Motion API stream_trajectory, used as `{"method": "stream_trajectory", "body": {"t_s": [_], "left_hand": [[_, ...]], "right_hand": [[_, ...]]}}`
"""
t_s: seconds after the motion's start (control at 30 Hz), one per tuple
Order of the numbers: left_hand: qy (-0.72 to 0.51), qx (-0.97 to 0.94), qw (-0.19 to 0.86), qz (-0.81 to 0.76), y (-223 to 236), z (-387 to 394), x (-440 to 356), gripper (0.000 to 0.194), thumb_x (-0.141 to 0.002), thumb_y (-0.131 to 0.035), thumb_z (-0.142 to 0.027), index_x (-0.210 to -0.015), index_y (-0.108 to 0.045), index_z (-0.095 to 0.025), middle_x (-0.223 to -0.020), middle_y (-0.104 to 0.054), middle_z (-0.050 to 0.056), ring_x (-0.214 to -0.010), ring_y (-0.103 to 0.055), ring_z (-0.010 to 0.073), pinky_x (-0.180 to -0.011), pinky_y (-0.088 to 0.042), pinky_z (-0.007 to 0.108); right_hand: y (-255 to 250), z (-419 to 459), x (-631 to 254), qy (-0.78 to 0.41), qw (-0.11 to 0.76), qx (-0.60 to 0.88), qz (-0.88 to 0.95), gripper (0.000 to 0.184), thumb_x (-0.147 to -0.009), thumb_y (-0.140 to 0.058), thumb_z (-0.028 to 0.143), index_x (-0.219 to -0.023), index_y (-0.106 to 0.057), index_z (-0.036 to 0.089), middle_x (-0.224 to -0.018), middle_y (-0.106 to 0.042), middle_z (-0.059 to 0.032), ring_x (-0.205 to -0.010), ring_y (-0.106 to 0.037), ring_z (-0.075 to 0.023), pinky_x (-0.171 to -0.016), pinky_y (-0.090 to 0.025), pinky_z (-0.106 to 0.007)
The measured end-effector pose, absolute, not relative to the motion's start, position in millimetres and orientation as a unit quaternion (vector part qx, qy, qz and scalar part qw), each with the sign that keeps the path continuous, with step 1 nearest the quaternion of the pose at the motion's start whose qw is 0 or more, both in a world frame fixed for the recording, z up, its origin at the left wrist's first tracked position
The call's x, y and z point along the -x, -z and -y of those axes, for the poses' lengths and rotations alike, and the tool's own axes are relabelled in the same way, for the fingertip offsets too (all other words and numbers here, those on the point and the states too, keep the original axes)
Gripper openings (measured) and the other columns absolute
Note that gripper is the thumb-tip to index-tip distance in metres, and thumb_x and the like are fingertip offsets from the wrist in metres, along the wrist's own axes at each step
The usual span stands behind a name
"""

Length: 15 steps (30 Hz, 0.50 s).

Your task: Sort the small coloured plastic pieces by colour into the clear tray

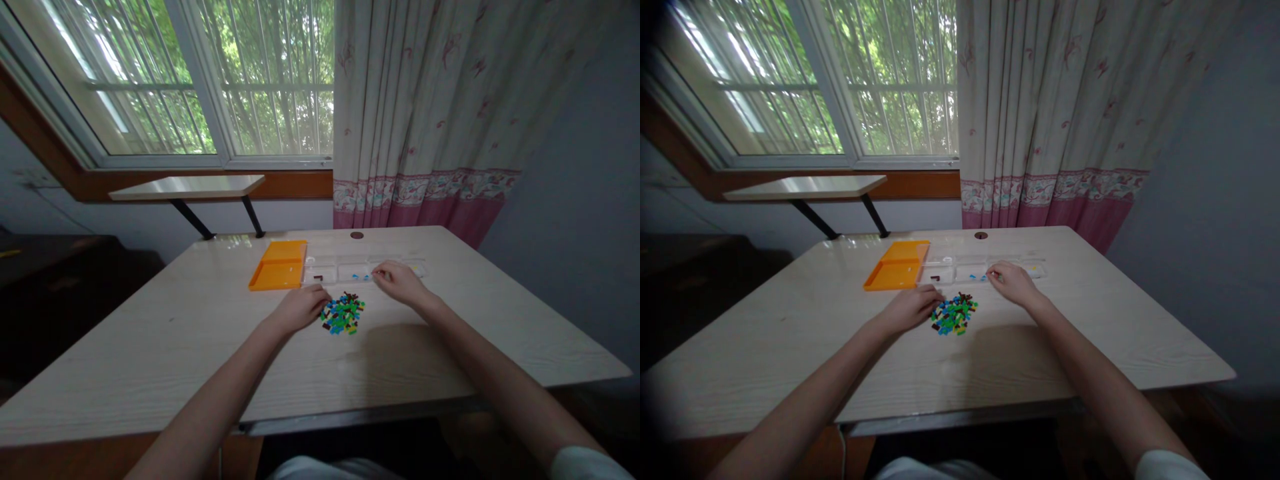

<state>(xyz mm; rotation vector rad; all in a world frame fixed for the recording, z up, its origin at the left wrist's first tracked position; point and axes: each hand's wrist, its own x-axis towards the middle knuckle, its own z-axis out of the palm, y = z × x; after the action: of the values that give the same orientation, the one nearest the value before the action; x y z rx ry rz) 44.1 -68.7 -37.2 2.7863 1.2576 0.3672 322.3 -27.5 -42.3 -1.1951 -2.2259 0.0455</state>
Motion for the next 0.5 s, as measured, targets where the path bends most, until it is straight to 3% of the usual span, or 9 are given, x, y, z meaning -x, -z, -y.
{"method": "stream_trajectory", "body": {"t_s": [0.23, 0.37, 0.5], "left_hand": [[-0.104, -0.906, 0.027, -0.410, 37, 68, -44, 0.025, -0.086, -0.039, -0.022, -0.098, -0.060, -0.021, -0.091, -0.060, 0.004, -0.084, -0.057, 0.0153, -0.072, -0.044, 0.024], [-0.103, -0.908, 0.023, -0.406, 38, 68, -44, 0.025, -0.086, -0.039, -0.022, -0.099, -0.060, -0.021, -0.092, -0.059, 0.004, -0.084, -0.057, 0.0149, -0.072, -0.043, 0.023], [-0.108, -0.908, 0.020, -0.404, 40, 67, -44, 0.024, -0.087, -0.039, -0.022, -0.098, -0.060, -0.021, -0.091, -0.060, 0.004, -0.083, -0.057, 0.0146, -0.071, -0.043, 0.023]], "right_hand": [[41, 47, -302, -0.111, 0.189, 0.345, 0.913, 0.015, -0.072, -0.053, 0.015, -0.082, -0.064, 0.018, -0.076, -0.064, -0.0007, -0.069, -0.056, -0.0126, -0.065, -0.040, -0.022], [41, 48, -302, -0.138, 0.168, 0.343, 0.914, 0.020, -0.065, -0.055, 0.010, -0.082, -0.064, 0.018, -0.078, -0.063, -0.0007, -0.070, -0.055, -0.0127, -0.065, -0.039, -0.021], [41, 49, -300, -0.150, 0.171, 0.342, 0.912, 0.017, -0.068, -0.058, 0.016, -0.084, -0.064, 0.017, -0.078, -0.063, -0.0019, -0.069, -0.056, -0.0133, -0.064, -0.040, -0.022]]}}
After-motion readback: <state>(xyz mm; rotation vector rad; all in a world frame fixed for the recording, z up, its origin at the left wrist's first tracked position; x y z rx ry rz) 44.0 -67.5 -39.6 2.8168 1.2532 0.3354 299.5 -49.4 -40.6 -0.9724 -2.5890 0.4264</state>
